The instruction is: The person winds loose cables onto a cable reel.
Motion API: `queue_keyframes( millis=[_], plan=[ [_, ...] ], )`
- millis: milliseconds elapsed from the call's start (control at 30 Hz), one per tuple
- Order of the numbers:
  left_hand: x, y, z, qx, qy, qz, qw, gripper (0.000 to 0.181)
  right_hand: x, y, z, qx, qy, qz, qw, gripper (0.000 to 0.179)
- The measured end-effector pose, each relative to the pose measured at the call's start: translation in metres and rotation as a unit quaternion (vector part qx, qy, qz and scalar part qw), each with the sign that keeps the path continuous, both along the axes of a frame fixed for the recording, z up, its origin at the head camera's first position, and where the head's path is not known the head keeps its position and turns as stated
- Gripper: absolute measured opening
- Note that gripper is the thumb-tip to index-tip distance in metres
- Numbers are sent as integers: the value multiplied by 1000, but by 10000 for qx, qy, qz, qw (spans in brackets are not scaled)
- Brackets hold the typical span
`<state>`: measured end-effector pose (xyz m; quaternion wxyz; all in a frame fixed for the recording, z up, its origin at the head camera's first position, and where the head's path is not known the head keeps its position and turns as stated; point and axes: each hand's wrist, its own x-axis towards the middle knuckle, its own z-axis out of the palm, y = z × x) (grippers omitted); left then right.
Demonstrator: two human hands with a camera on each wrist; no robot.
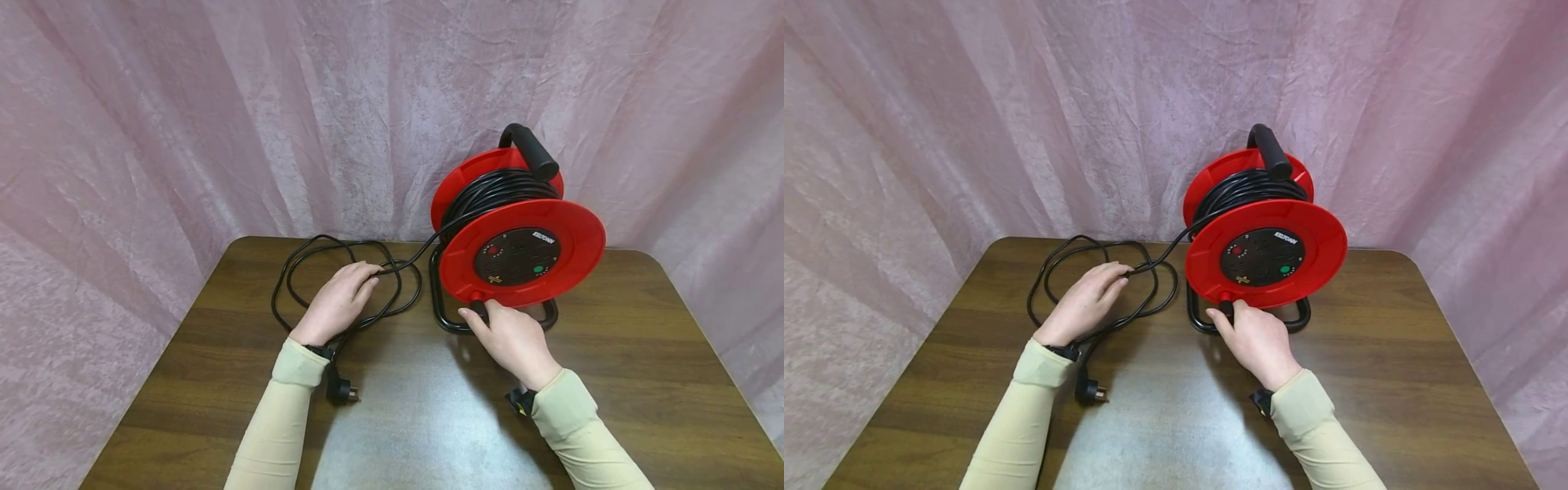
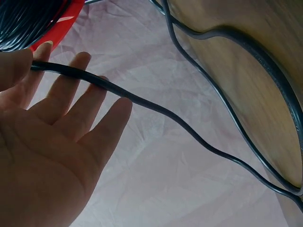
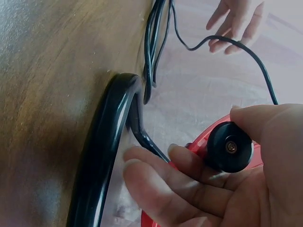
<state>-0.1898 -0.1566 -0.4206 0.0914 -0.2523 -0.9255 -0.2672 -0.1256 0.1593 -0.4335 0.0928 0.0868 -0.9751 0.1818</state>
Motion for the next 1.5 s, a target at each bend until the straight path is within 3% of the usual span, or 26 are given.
queue_keyframes(
  millis=[267, 633, 833, 1233, 1500],
  plan=[
    [-2, -1, 1, -21, 27, -43, 10000, 34, -1, -4, 0, -109, -19, 53, 9999, 49],
    [-5, -6, 2, 10, -288, 136, 9995, 36, -4, -5, 3, -179, -124, 68, 9997, 50],
    [-6, -10, 6, 64, -295, 132, 9995, 37, -3, -4, 6, -154, -247, 14, 9996, 49],
    [-3, -19, 6, -217, 72, 209, 9995, 32, 0, -12, 9, -182, -436, -3, 9989, 48],
    [-13, -24, 7, -984, 610, 62, 9933, 27, 1, -13, 10, -203, -574, -117, 9981, 48]
  ],
)
